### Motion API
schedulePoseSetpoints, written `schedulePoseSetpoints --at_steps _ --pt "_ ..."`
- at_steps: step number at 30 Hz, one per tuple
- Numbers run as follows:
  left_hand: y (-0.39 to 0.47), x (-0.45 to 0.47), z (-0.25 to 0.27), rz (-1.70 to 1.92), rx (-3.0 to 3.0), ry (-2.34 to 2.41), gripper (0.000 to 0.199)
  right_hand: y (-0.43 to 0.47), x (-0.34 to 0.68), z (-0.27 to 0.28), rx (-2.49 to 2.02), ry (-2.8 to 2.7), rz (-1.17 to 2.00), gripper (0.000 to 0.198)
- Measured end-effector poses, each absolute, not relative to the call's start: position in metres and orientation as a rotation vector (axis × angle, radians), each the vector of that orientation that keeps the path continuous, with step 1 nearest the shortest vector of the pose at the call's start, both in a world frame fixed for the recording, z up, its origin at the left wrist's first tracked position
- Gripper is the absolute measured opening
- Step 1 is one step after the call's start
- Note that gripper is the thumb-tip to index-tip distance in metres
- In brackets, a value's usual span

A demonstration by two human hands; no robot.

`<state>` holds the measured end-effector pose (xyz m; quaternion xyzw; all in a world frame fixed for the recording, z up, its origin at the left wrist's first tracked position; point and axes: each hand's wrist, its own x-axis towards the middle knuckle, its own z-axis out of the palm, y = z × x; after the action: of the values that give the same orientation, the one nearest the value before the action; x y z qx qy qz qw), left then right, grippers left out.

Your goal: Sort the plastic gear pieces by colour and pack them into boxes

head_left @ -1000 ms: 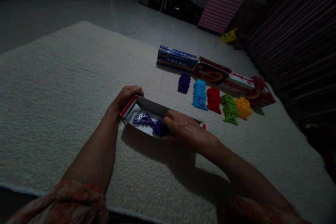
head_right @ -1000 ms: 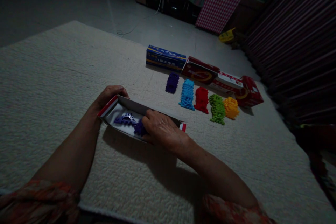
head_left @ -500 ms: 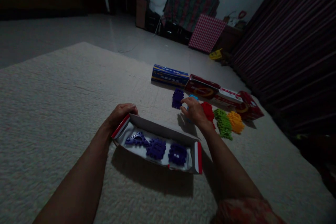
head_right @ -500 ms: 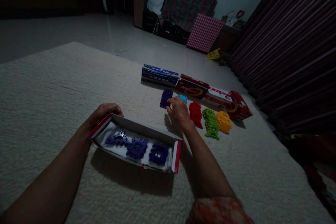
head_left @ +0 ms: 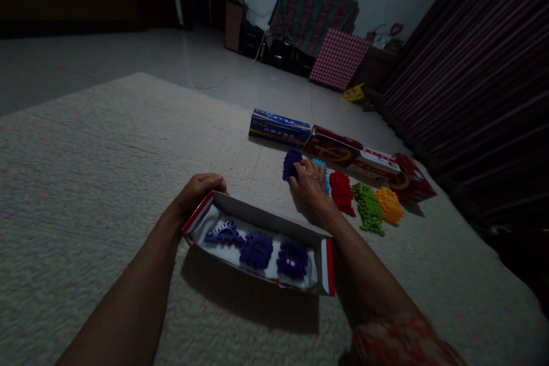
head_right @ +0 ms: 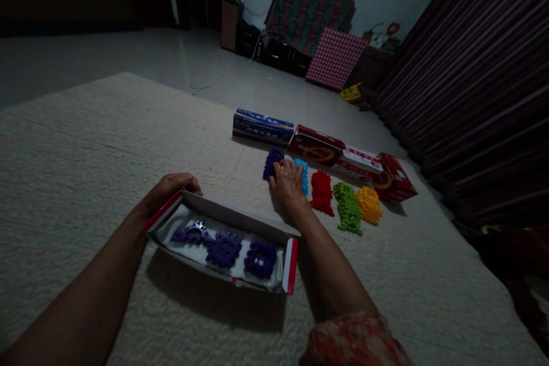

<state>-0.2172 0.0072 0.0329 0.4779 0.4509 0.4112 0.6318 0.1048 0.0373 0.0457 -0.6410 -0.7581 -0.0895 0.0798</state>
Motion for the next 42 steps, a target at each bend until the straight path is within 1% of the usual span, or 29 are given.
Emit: schedulePoseSetpoints --at_steps 5,12,14,16,20,22,25,27,30,33,38,42 --pt "0.007 -0.217 0.033 0.955 1.1 1.051 0.03 0.033 0.101 0.046 -1.928 -2.27 -0.258 0.035" --pt "0.008 -0.217 0.032 0.976 1.154 1.05 0.031 0.03 0.103 0.046 -1.829 -2.248 -0.242 0.032" --pt "0.009 -0.217 0.031 0.975 1.164 1.054 0.03 0.032 0.105 0.046 -1.789 -2.222 -0.153 0.027" --pt "0.009 -0.217 0.032 0.97 1.178 1.056 0.03 0.036 0.106 0.048 -1.766 -2.193 0.001 0.022" --pt "0.009 -0.218 0.033 0.97 1.169 1.063 0.031 0.039 0.102 0.052 -1.754 -2.145 0.356 0.019" --pt "0.008 -0.217 0.033 0.967 1.152 1.059 0.031 0.038 0.099 0.053 -1.781 -2.196 0.47 0.018" --pt "0.008 -0.217 0.034 0.967 1.129 1.051 0.03 0.033 0.095 0.053 -1.812 -2.322 0.376 0.021" --pt "0.008 -0.217 0.034 0.975 1.13 1.052 0.03 0.03 0.095 0.052 -1.782 -2.4 0.309 0.031" --pt "0.008 -0.217 0.033 0.97 1.139 1.046 0.029 0.028 0.096 0.052 -1.707 -2.513 0.362 0.042" --pt "0.009 -0.218 0.032 0.958 1.121 1.037 0.029 0.029 0.096 0.055 -1.716 -2.546 0.385 0.041" --pt "0.01 -0.217 0.03 1.003 1.11 1.026 0.028 0.029 0.096 0.066 -1.795 -2.543 0.39 0.035" --pt "0.011 -0.218 0.027 0.998 1.127 1.019 0.027 0.013 0.097 0.086 -1.688 -2.434 0.32 0.032"
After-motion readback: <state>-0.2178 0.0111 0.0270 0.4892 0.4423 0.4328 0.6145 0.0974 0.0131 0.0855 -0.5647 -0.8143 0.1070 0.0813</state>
